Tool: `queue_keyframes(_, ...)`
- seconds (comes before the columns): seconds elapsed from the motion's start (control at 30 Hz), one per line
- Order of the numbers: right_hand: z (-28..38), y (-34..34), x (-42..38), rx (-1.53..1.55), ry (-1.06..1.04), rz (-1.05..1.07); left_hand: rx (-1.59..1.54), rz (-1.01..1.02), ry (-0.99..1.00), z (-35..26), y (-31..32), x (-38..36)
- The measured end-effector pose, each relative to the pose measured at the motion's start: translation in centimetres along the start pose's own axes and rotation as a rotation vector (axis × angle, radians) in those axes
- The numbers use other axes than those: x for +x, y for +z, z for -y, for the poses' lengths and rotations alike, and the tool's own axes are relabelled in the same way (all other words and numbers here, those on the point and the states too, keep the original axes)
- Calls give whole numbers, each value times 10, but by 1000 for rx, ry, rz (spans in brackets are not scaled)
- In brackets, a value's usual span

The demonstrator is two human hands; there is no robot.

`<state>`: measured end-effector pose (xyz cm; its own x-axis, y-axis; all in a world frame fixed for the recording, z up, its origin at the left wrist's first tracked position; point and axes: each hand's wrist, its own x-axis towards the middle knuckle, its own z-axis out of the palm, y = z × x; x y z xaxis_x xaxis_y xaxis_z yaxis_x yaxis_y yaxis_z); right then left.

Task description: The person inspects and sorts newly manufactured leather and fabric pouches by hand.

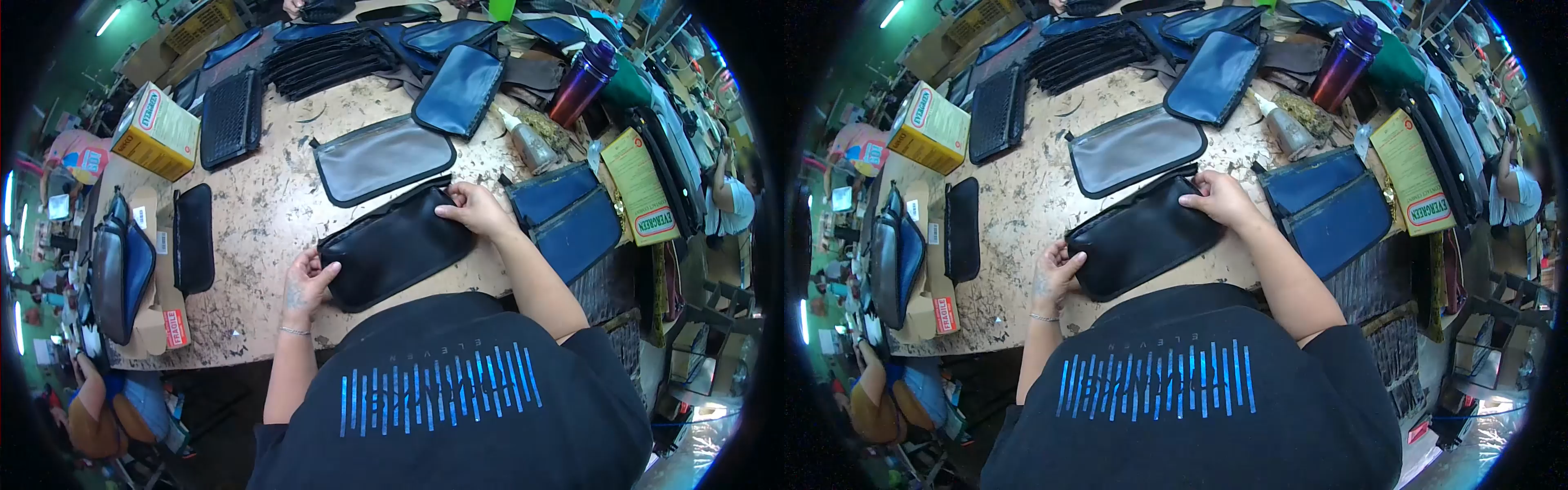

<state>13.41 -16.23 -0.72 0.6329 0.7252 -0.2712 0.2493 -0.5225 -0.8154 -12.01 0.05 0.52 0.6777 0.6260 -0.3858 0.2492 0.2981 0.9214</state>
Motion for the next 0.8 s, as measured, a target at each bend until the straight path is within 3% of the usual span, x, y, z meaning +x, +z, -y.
queue_keyframes(0.03,1,-3,2,-7,-19,9,-172,54,-37,-4,-1,-2)
queue_keyframes(0.1,-7,-14,0,570,-8,148,-227,75,-23,3,-6,2)
queue_keyframes(0.13,4,-20,-7,718,-29,149,-351,66,79,-2,3,1)
queue_keyframes(0.17,1,-25,-6,802,-14,174,-472,56,183,-7,8,1)
queue_keyframes(0.3,5,-29,-4,1019,-140,157,-403,90,265,-24,8,3)
queue_keyframes(0.53,-8,-31,-3,1014,-238,107,-358,111,417,-27,8,2)
queue_keyframes(0.8,-2,-31,-12,1105,-203,133,-373,82,356,-32,14,-4)
